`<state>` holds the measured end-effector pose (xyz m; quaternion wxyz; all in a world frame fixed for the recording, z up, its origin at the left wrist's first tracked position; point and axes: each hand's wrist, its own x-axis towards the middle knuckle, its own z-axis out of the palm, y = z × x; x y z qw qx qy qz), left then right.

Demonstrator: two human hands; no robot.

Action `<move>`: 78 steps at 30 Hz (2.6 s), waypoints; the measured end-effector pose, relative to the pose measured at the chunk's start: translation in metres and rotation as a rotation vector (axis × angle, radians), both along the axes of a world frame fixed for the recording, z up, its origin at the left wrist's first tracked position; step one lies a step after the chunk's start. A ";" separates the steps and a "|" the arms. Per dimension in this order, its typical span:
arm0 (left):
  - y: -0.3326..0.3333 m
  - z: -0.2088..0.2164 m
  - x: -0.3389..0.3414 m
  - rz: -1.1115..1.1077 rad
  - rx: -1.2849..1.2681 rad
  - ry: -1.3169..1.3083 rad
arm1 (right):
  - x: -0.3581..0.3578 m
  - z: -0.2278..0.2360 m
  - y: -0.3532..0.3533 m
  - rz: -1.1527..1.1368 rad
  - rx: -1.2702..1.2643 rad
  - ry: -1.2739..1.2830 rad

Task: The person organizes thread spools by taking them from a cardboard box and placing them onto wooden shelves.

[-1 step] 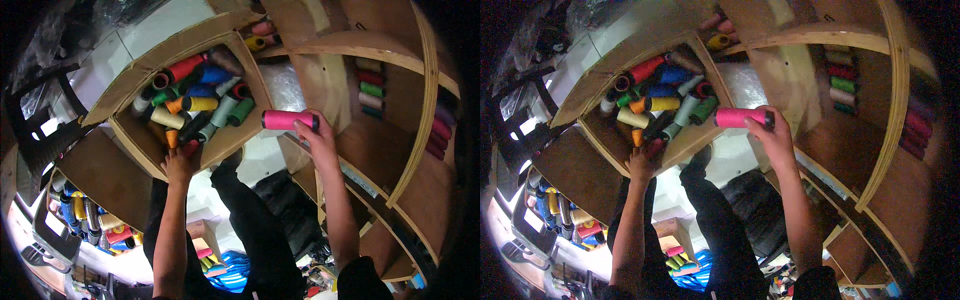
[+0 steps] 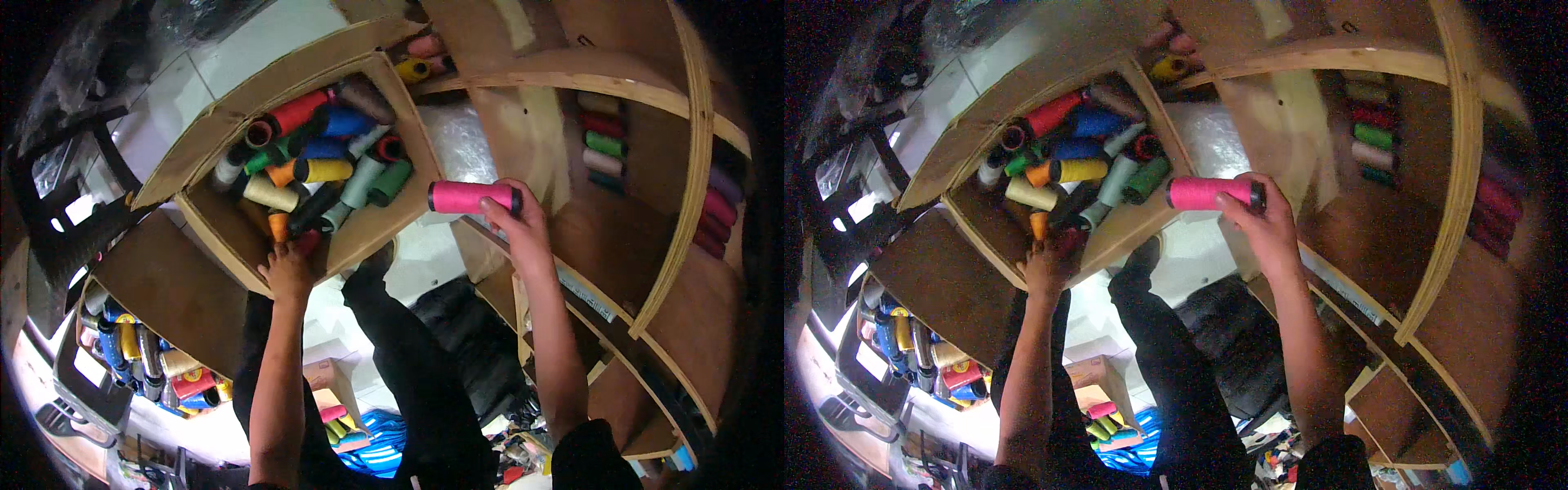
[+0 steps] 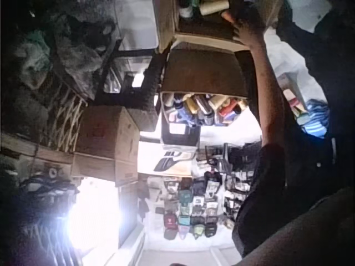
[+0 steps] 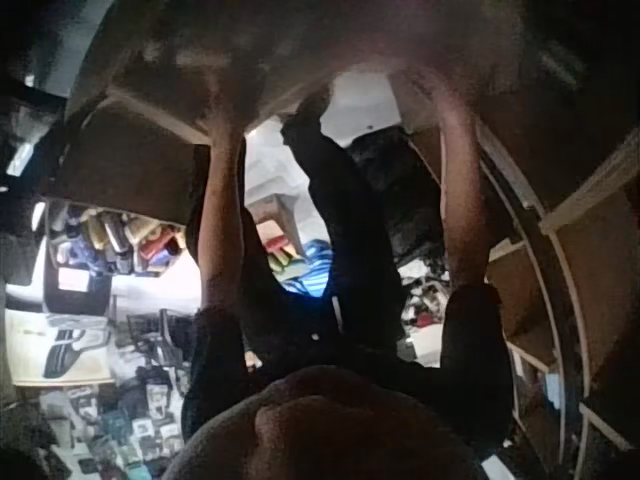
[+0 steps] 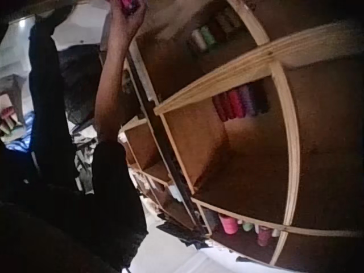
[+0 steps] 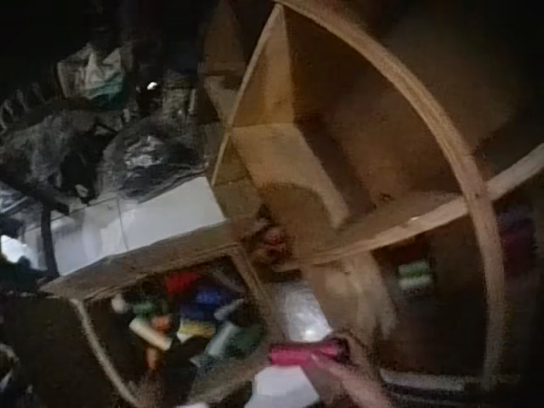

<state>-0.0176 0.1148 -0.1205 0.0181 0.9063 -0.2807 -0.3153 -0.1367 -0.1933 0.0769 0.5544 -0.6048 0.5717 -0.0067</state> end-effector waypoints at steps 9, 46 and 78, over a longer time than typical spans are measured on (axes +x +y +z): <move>-0.049 0.116 0.031 0.720 -0.635 1.851 | -0.055 0.031 -0.087 -0.350 -0.530 -0.039; -0.122 0.114 -0.014 0.803 -0.830 1.751 | 0.019 0.008 0.009 0.429 0.206 -0.072; -0.083 0.067 0.011 1.296 -0.711 0.965 | 0.040 -0.086 -0.005 0.464 0.217 -0.038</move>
